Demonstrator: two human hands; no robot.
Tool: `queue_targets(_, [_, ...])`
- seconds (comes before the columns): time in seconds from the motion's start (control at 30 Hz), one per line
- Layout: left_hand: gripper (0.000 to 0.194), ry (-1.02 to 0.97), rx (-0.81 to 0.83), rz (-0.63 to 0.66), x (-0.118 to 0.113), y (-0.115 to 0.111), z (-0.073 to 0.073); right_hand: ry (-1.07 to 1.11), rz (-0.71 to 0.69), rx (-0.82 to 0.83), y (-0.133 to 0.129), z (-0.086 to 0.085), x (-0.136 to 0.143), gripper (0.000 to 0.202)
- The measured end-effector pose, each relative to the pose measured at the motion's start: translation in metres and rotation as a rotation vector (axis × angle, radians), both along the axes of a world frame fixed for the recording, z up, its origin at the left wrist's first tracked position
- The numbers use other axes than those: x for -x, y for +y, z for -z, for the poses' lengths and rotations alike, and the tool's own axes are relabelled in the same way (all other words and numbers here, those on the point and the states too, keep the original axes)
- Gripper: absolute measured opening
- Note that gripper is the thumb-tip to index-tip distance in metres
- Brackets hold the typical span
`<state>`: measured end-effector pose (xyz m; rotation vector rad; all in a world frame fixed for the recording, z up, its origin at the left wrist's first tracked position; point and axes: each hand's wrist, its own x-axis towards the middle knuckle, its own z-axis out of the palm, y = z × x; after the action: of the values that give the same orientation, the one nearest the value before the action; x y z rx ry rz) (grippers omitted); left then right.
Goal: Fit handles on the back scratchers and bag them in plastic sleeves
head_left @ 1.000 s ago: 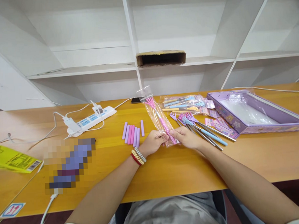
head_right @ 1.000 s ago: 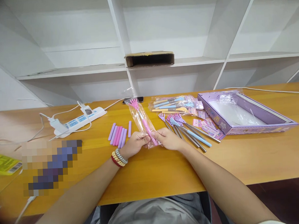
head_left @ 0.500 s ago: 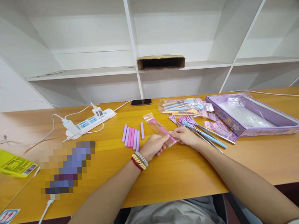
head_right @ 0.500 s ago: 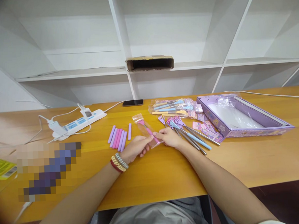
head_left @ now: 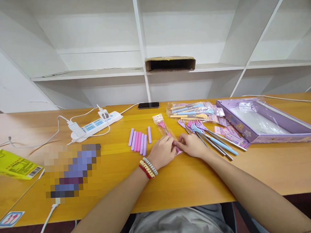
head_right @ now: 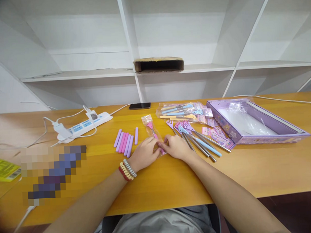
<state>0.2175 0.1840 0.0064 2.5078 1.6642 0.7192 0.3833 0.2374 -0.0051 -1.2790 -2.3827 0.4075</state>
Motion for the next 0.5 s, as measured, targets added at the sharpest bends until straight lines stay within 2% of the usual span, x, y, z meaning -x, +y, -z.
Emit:
queue_targets(0.13, [0.012, -0.003, 0.023, 0.004, 0.0023, 0.0027, 0.0040, 0.056, -0.010, 0.011, -0.0030, -0.0056, -0.0008, 0.033])
queue_targets(0.33, [0.013, -0.003, -0.014, 0.020, 0.0025, 0.0040, 0.0056, 0.096, -0.197, -0.044, -0.0050, -0.0080, -0.0019, 0.008])
queue_targets(0.5, [0.014, -0.016, -0.025, 0.041, 0.0015, 0.0029, 0.0018, 0.119, -0.287, -0.083, -0.0032, -0.0058, -0.0027, 0.009])
